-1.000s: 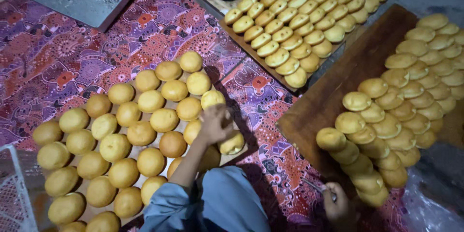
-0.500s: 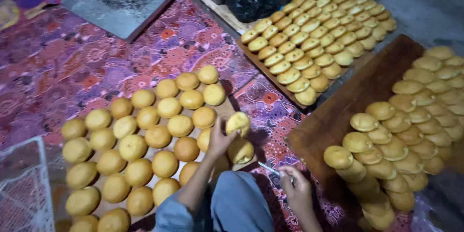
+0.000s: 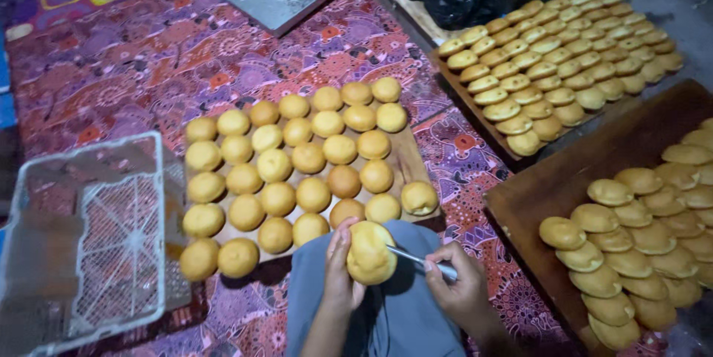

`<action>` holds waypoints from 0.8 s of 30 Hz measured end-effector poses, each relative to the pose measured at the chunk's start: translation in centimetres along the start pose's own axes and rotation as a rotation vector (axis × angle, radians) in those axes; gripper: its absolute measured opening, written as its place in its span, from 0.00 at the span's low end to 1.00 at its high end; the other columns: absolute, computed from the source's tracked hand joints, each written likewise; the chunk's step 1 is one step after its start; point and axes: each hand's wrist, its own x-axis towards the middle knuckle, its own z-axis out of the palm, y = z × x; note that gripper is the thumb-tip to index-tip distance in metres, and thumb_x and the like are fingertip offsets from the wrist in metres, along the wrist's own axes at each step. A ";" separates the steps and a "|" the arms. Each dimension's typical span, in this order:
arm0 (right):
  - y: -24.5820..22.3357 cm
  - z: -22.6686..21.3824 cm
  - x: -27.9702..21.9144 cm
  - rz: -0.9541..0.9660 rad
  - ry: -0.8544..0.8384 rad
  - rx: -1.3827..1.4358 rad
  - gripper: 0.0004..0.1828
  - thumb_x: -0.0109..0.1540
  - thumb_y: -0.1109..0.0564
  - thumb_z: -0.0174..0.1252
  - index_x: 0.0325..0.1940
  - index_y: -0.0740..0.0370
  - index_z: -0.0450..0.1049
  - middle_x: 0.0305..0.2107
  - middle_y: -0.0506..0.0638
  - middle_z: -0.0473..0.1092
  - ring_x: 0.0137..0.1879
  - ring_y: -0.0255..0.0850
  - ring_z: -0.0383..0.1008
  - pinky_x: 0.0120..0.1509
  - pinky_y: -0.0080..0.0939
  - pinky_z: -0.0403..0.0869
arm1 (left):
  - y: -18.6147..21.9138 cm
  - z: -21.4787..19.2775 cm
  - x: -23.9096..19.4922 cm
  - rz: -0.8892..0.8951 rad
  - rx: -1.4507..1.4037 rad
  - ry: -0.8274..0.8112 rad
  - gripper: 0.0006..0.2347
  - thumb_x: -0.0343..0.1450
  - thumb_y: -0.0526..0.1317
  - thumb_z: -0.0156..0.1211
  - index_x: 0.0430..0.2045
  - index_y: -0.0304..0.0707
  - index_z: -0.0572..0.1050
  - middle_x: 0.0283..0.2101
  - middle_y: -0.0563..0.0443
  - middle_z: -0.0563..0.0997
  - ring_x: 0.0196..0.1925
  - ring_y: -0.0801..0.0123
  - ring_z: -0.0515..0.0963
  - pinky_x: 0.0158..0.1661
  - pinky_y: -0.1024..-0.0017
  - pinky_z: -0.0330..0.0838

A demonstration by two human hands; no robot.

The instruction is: The person sits on a mat and uses a small knife to cut a slit into the top of each round bun. They pick up each bun from a wooden board, cut it, and place it back down in a row.

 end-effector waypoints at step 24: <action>-3.5 -2.8 -10.3 -0.324 0.457 -0.338 0.09 0.67 0.59 0.56 0.32 0.63 0.73 0.22 0.52 0.70 0.27 0.44 0.72 0.34 0.43 0.68 | -4.0 5.6 -12.3 -0.136 0.284 -0.069 0.12 0.73 0.37 0.62 0.44 0.24 0.80 0.39 0.45 0.84 0.37 0.70 0.83 0.41 0.73 0.80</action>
